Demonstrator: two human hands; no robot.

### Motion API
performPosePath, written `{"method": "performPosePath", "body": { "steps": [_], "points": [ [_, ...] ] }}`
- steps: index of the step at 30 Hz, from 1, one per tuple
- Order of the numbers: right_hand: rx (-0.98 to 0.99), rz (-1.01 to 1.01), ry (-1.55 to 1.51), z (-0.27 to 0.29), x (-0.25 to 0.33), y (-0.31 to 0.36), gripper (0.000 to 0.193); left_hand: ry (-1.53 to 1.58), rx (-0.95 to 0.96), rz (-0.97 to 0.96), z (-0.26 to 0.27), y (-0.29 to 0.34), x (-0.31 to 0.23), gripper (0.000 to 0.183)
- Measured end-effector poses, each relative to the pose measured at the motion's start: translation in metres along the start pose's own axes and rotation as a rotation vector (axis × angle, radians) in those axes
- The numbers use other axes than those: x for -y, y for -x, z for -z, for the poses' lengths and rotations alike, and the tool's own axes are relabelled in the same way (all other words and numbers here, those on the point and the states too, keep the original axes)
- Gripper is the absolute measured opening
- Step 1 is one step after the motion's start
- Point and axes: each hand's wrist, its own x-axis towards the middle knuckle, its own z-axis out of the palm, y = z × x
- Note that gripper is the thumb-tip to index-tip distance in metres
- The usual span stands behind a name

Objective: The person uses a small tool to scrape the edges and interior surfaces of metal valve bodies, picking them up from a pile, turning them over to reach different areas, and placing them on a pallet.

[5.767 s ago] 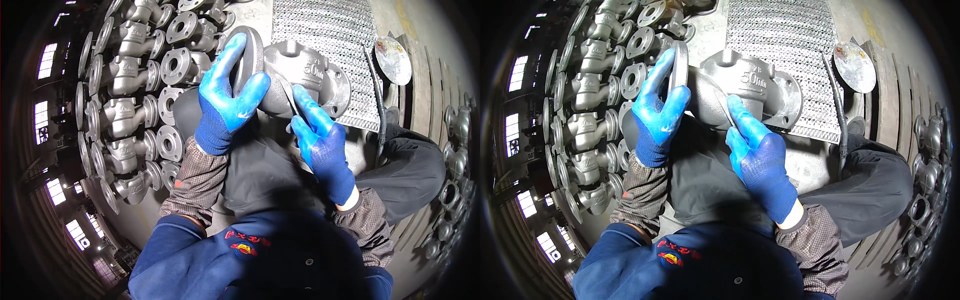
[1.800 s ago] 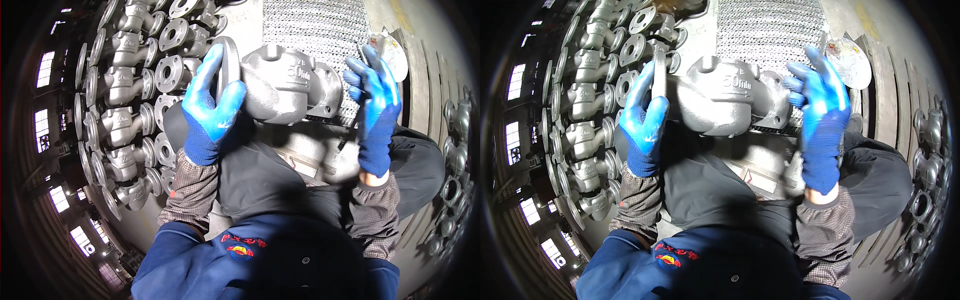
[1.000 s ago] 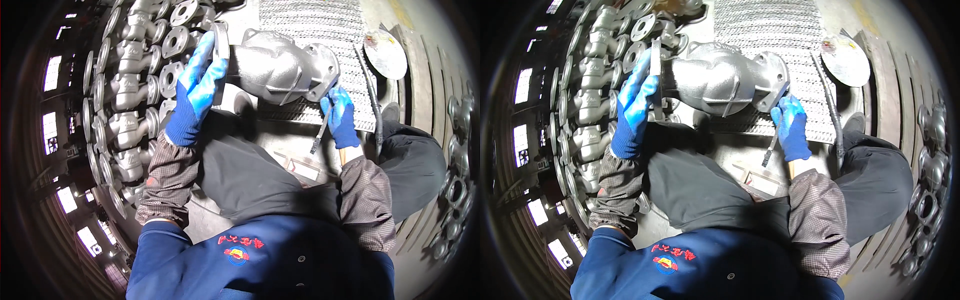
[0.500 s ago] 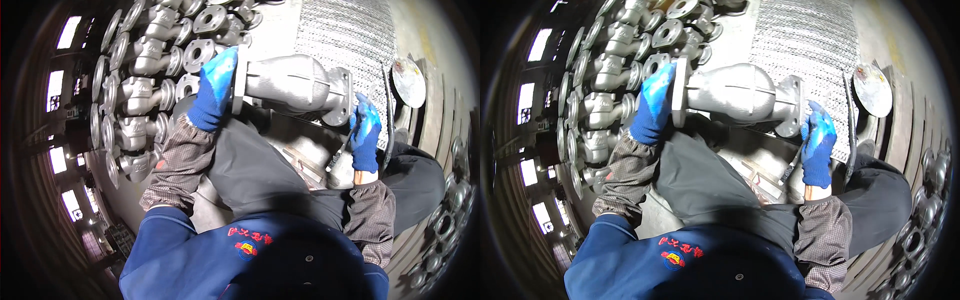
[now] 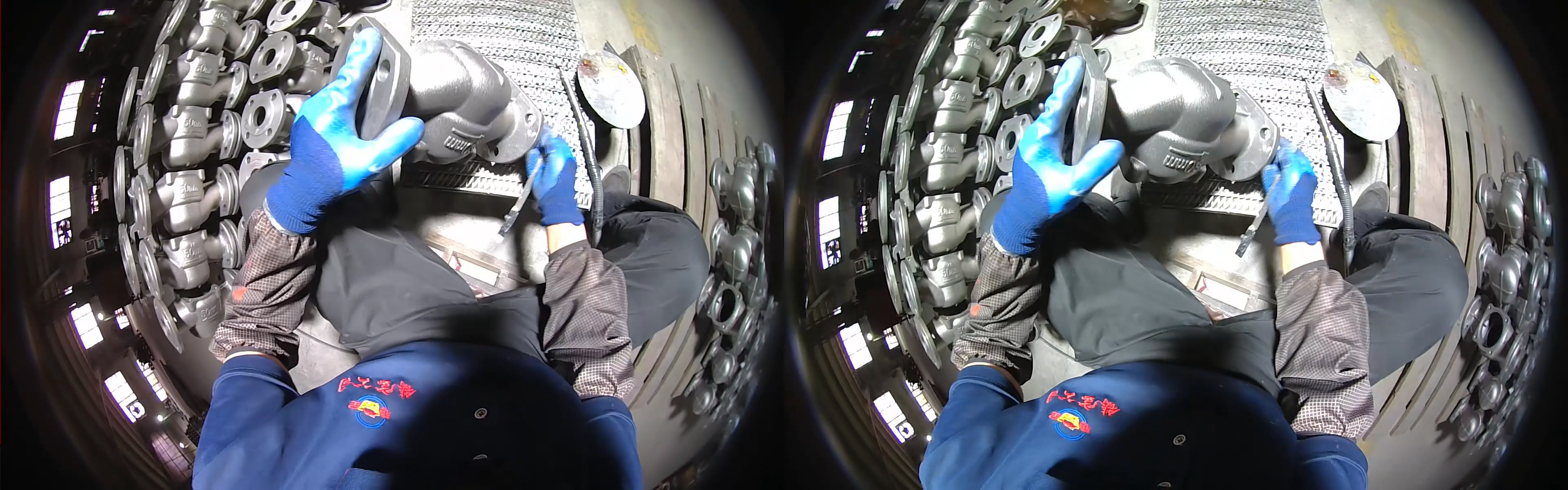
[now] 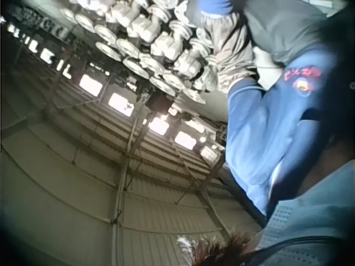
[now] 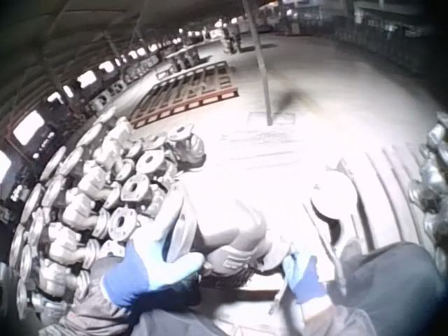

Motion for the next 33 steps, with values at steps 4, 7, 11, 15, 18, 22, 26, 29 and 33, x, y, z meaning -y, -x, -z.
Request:
{"method": "performPosePath", "body": {
  "steps": [4, 7, 11, 15, 18, 22, 26, 29, 33],
  "points": [
    [0.012, -0.043, -0.085, -0.006, -0.017, 0.012, 0.012, -0.009, -0.085, -0.048, -0.008, -0.004, 0.01, 0.083],
    [-0.007, -0.025, -0.078, -0.008, -0.016, 0.01, 0.015, 0.155, -0.081, 0.138, -0.005, 0.009, 0.016, 0.08],
    [-0.207, -0.428, -0.183, -0.036, 0.052, 0.02, 0.023, 0.265, -0.137, 0.486, 0.0, 0.019, 0.034, 0.072],
    [-0.057, -0.327, -0.17, -0.03, 0.059, 0.022, 0.026, 0.541, -0.198, 0.626, 0.007, 0.022, 0.03, 0.073],
    [-0.079, -0.31, -0.173, -0.033, 0.062, 0.021, 0.027, 0.61, -0.179, 0.646, 0.008, 0.028, 0.034, 0.073],
    [-0.033, -0.322, -0.16, -0.037, 0.066, 0.022, 0.026, 0.549, -0.21, 0.567, 0.008, 0.034, 0.042, 0.075],
    [-0.12, -0.337, -0.112, -0.035, 0.066, 0.023, 0.025, 0.491, -0.185, 0.523, 0.004, 0.024, 0.033, 0.072],
    [-0.126, -0.337, -0.14, -0.029, 0.063, 0.023, 0.024, 0.526, -0.133, 0.599, 0.004, 0.017, 0.028, 0.053],
    [-0.068, -0.352, -0.147, -0.017, 0.072, 0.02, 0.024, 0.517, -0.14, 0.52, 0.0, 0.006, 0.011, 0.036]
  ]
}}
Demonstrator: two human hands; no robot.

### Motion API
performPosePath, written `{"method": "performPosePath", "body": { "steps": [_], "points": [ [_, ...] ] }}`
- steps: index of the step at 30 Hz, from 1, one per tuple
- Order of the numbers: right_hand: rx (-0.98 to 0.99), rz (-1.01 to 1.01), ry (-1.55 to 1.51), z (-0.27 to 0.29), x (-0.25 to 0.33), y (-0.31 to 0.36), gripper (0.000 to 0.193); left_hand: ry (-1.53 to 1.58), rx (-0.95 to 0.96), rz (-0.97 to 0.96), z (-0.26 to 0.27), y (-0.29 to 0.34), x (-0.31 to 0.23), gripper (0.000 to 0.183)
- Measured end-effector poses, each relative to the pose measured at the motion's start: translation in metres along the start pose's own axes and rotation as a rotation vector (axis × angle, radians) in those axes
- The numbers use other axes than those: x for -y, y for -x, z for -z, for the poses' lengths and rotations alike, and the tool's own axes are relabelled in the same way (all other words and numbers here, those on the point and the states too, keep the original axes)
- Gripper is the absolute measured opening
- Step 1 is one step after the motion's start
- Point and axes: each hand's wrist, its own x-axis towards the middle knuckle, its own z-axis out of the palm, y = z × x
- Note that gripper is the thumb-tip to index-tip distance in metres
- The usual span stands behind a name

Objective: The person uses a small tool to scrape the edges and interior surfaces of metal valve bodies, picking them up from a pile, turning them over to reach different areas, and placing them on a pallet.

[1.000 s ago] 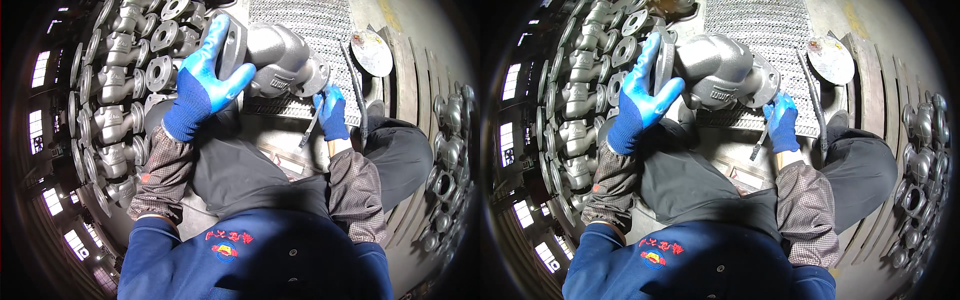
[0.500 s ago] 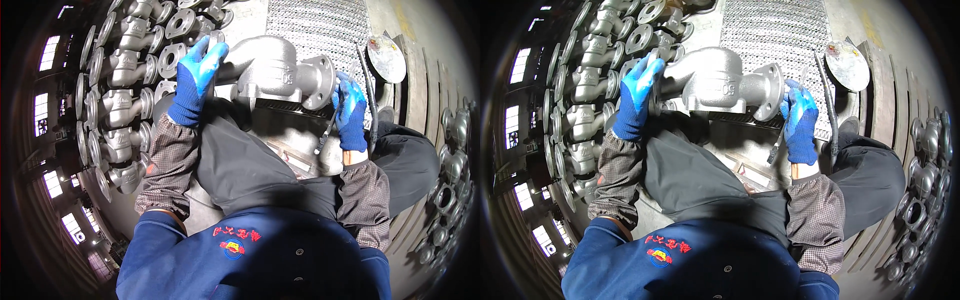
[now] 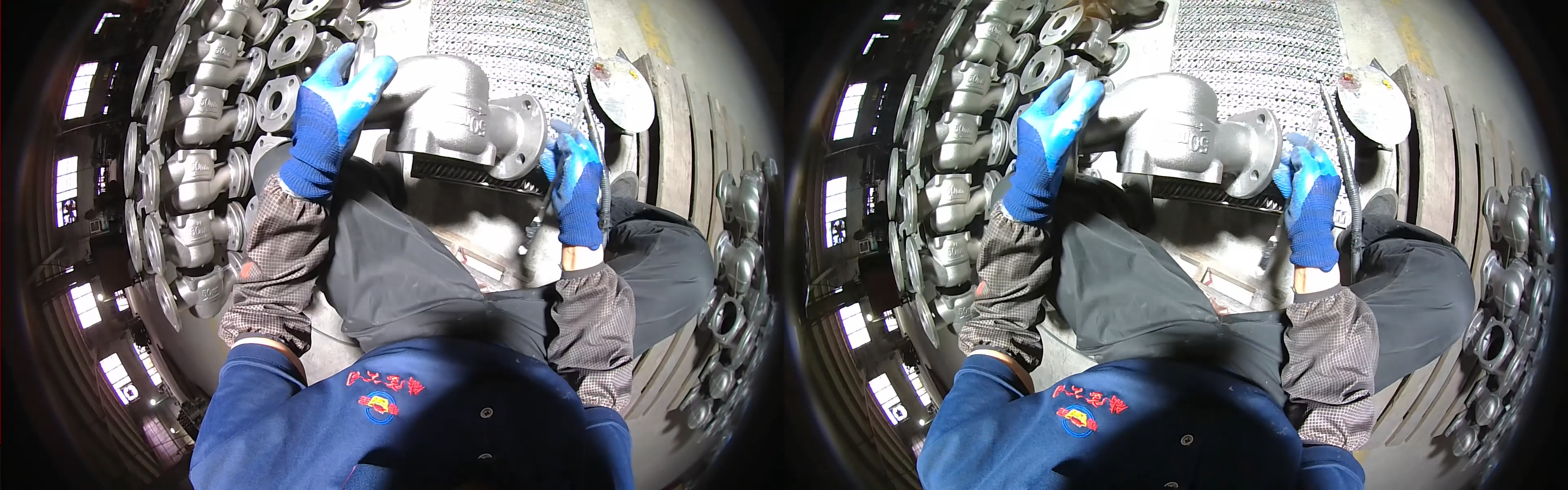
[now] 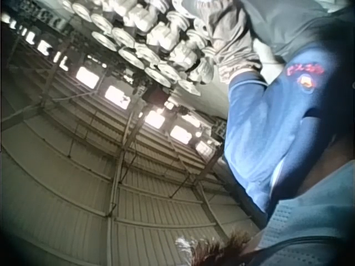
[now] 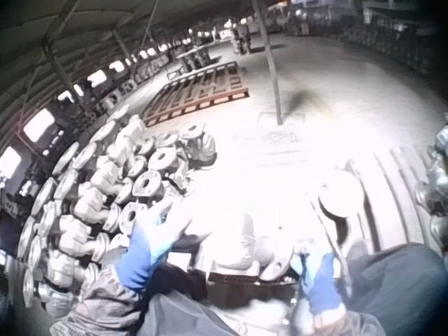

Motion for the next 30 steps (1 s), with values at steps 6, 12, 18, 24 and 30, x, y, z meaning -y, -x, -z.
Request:
{"method": "performPosePath", "body": {
  "steps": [6, 12, 18, 24, 30],
  "points": [
    [0.054, 0.386, 0.233, -0.025, 0.086, 0.009, 0.037, -0.195, -0.036, -0.092, -0.022, -0.011, -0.009, 0.065],
    [0.465, 0.243, 0.355, -0.049, 0.136, -0.001, 0.039, -0.399, 0.19, -0.441, -0.028, -0.013, -0.034, 0.057],
    [0.801, 0.881, 0.668, -0.037, 0.113, -0.018, 0.032, 0.0, 0.219, -0.562, -0.046, -0.02, -0.032, 0.029],
    [0.519, 0.425, 0.459, -0.033, 0.106, 0.009, 0.018, 0.03, -0.07, -0.123, -0.062, 0.003, -0.017, 0.047],
    [0.414, 0.122, 0.385, -0.075, 0.103, 0.05, 0.037, -0.343, 0.085, -0.696, -0.019, 0.015, 0.022, 0.025]
  ]
}}
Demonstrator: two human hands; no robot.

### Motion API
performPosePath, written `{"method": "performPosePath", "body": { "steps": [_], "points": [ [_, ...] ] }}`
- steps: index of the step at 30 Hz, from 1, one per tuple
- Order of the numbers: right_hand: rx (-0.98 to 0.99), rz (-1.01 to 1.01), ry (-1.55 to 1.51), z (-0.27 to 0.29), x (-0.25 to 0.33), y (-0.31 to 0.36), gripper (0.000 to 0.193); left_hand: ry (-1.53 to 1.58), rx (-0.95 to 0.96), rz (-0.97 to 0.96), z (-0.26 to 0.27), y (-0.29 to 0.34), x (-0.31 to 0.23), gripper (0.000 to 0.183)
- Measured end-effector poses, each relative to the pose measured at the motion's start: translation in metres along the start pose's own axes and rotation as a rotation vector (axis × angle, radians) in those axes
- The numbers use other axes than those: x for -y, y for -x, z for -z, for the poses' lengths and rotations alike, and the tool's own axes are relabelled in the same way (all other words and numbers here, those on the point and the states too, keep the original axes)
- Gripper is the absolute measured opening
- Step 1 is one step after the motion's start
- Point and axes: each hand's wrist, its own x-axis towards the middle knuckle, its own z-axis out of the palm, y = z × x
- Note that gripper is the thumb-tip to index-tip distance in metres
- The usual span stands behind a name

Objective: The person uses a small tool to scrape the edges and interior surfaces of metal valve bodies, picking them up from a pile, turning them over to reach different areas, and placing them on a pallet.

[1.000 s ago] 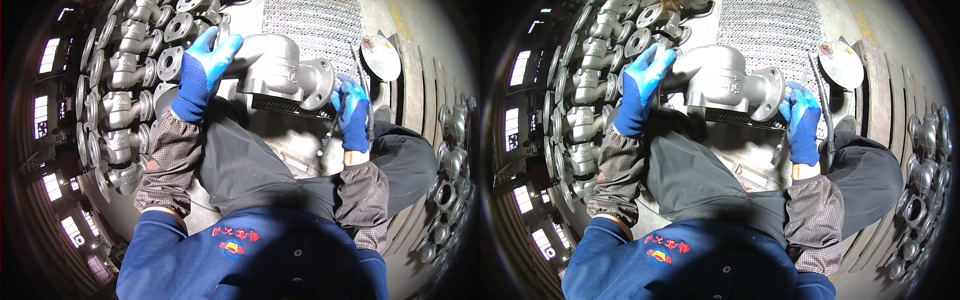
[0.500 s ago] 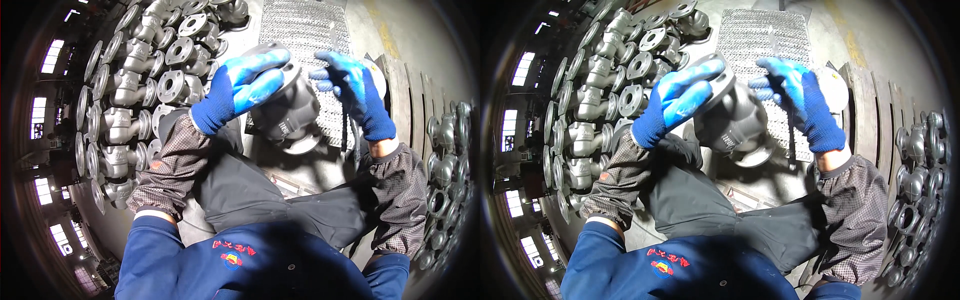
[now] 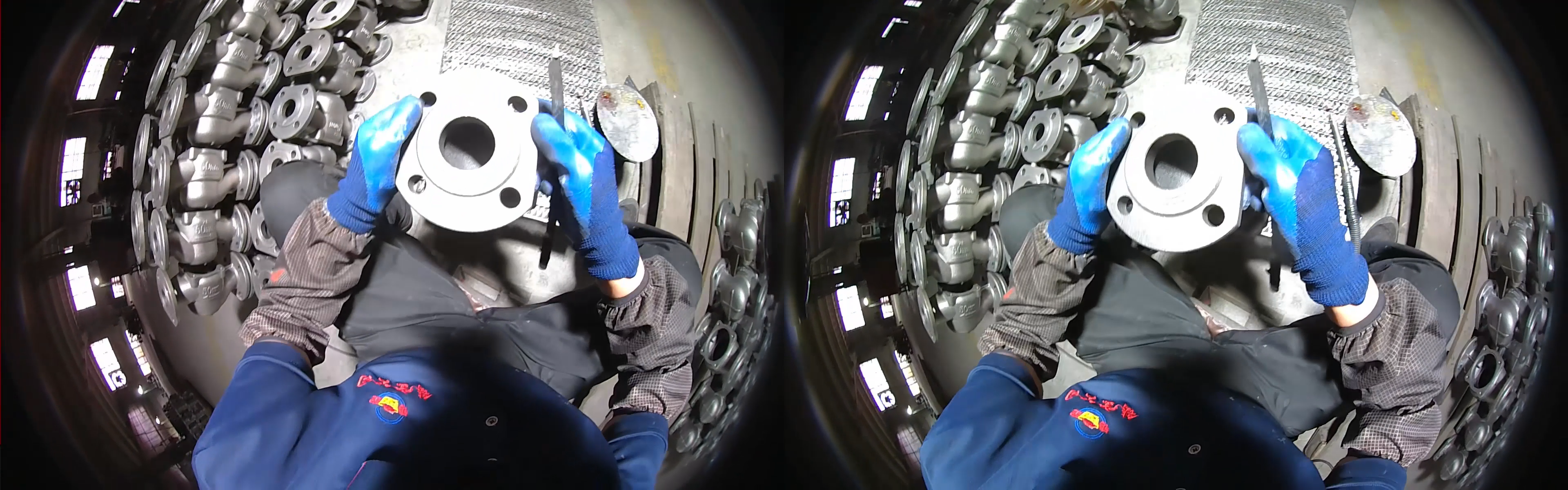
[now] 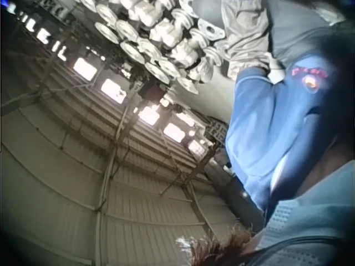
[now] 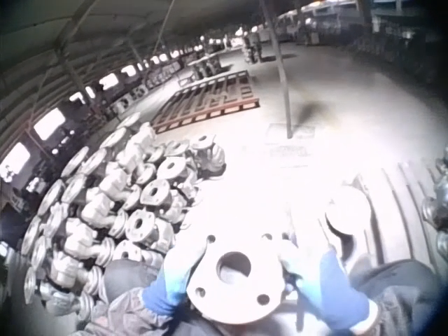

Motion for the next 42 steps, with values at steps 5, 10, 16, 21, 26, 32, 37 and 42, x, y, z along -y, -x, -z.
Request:
{"method": "performPosePath", "body": {
  "steps": [5, 10, 16, 21, 26, 32, 37, 42],
  "points": [
    [0.089, 0.11, 0.141, -0.004, -0.004, -0.001, 0.035, -0.117, -0.081, -0.145, 0.012, 0.005, 0.006, 0.027],
    [0.037, -0.009, 0.025, 0.009, -0.006, -0.005, 0.026, 0.452, -0.049, 0.536, 0.012, -0.019, -0.044, 0.019],
    [-0.037, 0.166, 0.236, 0.048, -0.014, -0.024, 0.029, 0.695, -0.086, 0.744, -0.009, -0.046, -0.053, 0.021],
    [-0.232, 0.46, 0.336, 0.042, 0.007, -0.014, 0.031, 0.911, -0.047, 0.67, -0.034, -0.064, -0.048, 0.043],
    [-0.264, 0.587, 0.638, 0.033, -0.027, -0.016, 0.034, 0.925, 0.173, 0.611, -0.035, -0.076, -0.054, 0.036],
    [-0.435, 0.411, 0.432, 0.076, -0.054, -0.019, 0.029, 0.618, -0.28, 0.82, -0.025, -0.035, 0.046, 0.033],
    [-0.551, 0.238, 0.285, 0.082, -0.062, -0.02, 0.03, 0.901, -0.036, 1.371, -0.078, 0.032, 0.07, 0.048],
    [-0.586, 0.244, 0.239, 0.092, -0.062, -0.025, 0.03, 1.367, -0.105, 1.228, -0.101, 0.029, 0.053, 0.056]
  ]
}}
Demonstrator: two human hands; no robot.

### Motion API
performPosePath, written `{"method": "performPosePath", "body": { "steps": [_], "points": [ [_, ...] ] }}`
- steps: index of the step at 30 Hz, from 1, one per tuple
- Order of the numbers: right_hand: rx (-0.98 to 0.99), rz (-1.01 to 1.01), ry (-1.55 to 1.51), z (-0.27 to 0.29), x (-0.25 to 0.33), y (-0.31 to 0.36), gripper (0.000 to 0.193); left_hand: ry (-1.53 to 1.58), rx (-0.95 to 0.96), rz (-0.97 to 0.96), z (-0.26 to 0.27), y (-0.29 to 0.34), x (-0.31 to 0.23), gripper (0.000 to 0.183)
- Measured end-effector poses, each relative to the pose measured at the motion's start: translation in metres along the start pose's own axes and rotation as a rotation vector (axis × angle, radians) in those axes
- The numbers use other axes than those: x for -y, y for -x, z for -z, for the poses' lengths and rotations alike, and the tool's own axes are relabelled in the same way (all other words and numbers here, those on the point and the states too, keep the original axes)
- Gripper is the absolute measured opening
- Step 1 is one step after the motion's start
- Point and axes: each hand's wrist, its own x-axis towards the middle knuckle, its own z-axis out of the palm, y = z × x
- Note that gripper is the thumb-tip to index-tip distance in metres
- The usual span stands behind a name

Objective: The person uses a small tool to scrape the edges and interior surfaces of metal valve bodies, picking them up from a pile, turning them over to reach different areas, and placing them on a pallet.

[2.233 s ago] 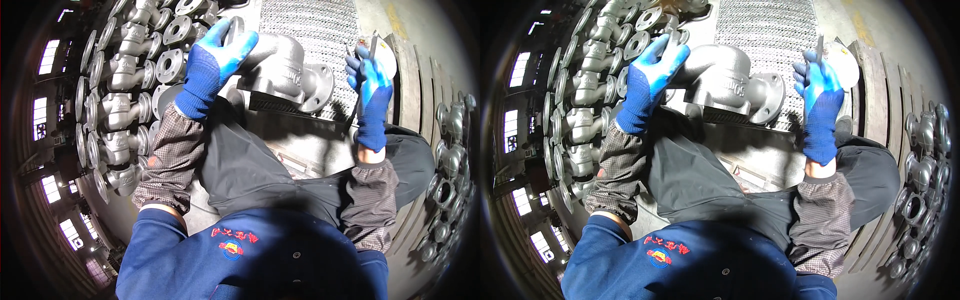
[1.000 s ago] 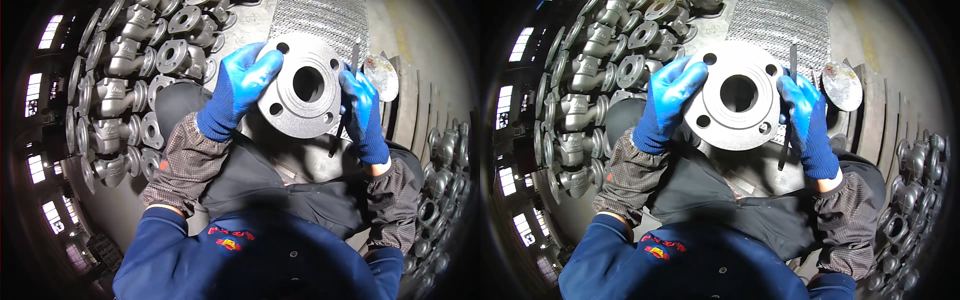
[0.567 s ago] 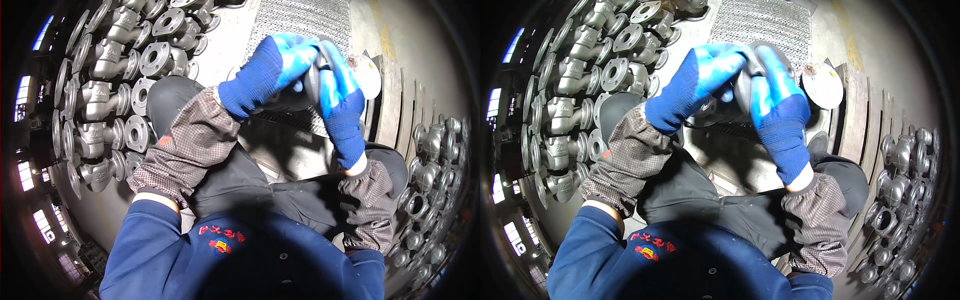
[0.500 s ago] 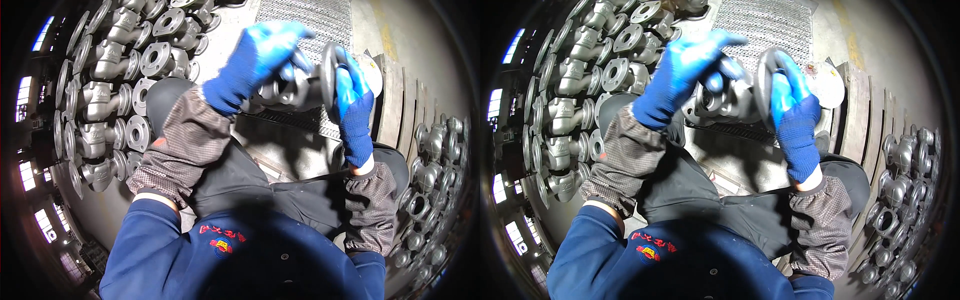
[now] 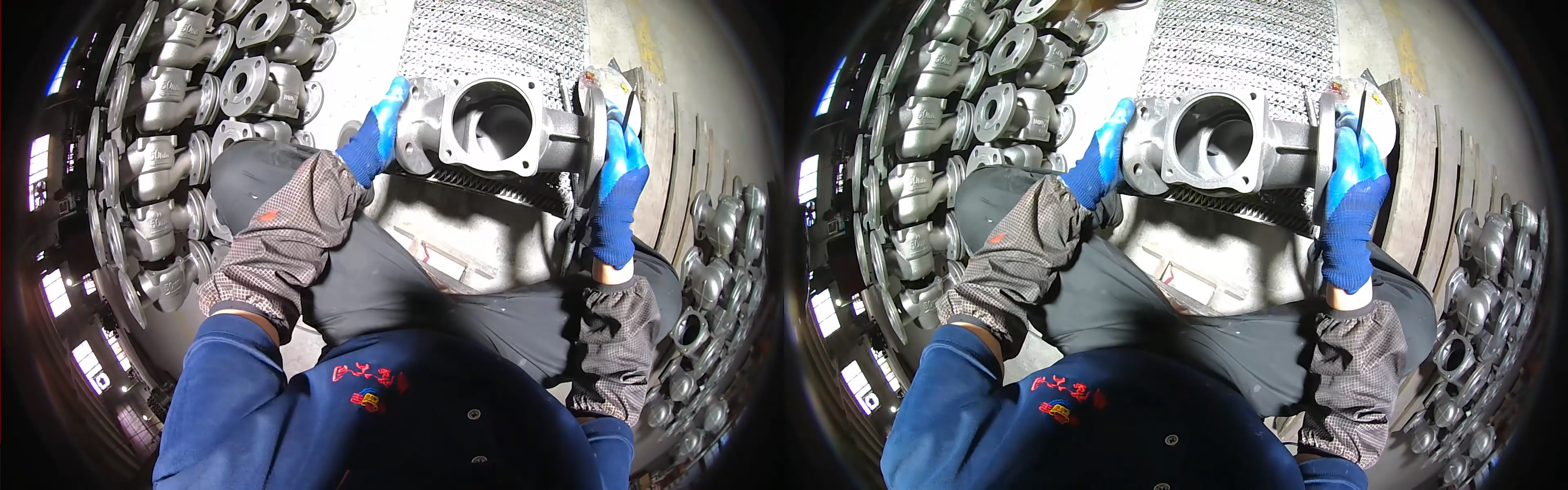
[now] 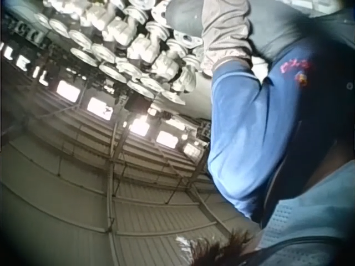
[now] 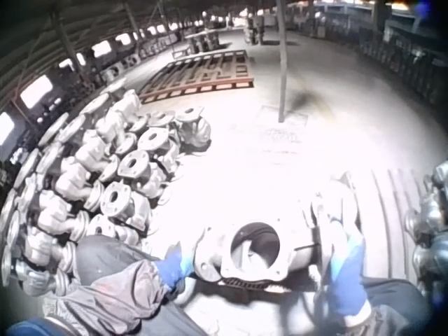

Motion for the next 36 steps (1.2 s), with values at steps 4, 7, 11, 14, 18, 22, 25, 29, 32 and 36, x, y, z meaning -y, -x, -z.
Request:
{"method": "performPosePath", "body": {
  "steps": [4, 7, 11, 14, 18, 22, 25, 29, 32, 36],
  "points": [
    [0.16, -0.012, 0.101, 0.006, -0.004, -0.011, 0.032, -0.172, -0.082, -0.124, -0.004, 0.007, -0.013, 0.058],
    [0.081, -0.4, -0.129, -0.001, -0.004, -0.009, 0.032, -0.381, -0.13, -0.313, -0.011, 0.029, -0.037, 0.048],
    [0.189, -0.579, -0.431, -0.022, -0.047, -0.007, 0.029, -1.357, -0.087, -1.198, 0.003, 0.06, -0.075, 0.028],
    [0.514, -0.128, -0.149, -0.035, -0.063, 0.009, 0.04, -1.431, -0.074, -1.203, 0.009, 0.081, -0.096, 0.041],
    [0.685, 0.403, 0.466, -0.053, -0.075, 0.025, 0.047, -1.595, 0.001, -1.455, 0.008, 0.093, -0.113, 0.04],
    [0.659, 0.5, 0.467, -0.054, -0.091, 0.027, 0.037, -1.121, -0.057, -1.037, -0.009, 0.104, -0.106, 0.035],
    [0.75, 0.494, 0.57, -0.053, -0.098, 0.012, 0.031, -1.399, -0.008, -1.145, -0.018, 0.108, -0.112, 0.034],
    [0.677, 0.309, 0.438, -0.035, -0.112, -0.011, 0.031, -1.288, 0.06, -0.956, -0.054, 0.102, -0.107, 0.059],
    [0.583, 0.369, 0.577, -0.045, -0.106, -0.015, 0.034, -1.529, 0.058, -0.856, -0.06, 0.102, -0.11, 0.074],
    [0.427, 0.158, 0.594, -0.052, -0.099, -0.017, 0.023, -1.345, -0.065, -0.945, -0.048, 0.078, -0.11, 0.069]
  ]
}}
